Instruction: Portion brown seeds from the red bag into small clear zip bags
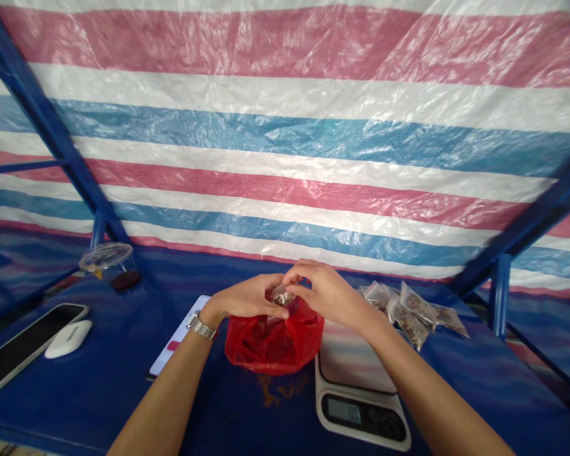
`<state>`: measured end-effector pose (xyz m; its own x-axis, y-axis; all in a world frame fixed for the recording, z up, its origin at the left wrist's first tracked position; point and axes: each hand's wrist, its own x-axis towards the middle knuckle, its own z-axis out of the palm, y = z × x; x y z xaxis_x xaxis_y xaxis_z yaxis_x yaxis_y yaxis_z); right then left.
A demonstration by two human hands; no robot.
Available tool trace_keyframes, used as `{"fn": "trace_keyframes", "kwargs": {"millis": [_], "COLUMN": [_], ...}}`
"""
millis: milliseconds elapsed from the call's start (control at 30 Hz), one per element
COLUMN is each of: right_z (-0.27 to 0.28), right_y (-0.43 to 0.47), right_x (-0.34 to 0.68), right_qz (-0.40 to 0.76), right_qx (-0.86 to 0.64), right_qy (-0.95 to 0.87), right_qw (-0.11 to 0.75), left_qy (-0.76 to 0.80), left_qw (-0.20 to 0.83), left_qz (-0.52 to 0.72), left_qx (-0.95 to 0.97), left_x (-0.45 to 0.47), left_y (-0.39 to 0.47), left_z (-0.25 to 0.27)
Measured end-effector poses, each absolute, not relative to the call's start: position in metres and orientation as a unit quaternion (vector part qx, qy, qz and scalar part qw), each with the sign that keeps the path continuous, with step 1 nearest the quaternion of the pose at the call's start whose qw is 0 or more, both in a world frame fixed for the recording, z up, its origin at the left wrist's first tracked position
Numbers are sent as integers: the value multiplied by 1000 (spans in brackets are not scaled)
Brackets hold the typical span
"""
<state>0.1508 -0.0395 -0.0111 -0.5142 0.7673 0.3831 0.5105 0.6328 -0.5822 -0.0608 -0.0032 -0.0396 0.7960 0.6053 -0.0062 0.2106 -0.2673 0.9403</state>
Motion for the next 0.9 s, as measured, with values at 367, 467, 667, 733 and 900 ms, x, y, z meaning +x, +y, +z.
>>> {"fn": "trace_keyframes", "kwargs": {"millis": [367, 467, 667, 733, 900], "right_z": [-8, -13, -15, -14, -13], "right_y": [-42, -39, -38, -40, -41], "right_x": [150, 149, 146, 146, 146], "right_qz": [146, 156, 149, 146, 132], "right_qx": [-402, -396, -372, -363, -365], "right_qy": [-844, -848, -855, -858, -866], "right_qw": [324, 315, 328, 334, 315], "left_qy": [230, 244, 268, 281, 291], "left_qw": [514, 512, 535, 522, 488], "left_qz": [153, 149, 142, 162, 167], "left_qx": [812, 810, 789, 789, 806], "left_x": [-62, -62, -60, -60, -61], "left_y": [0, 0, -2, 0, 3], "left_z": [-46, -45, -41, -43, -50]}}
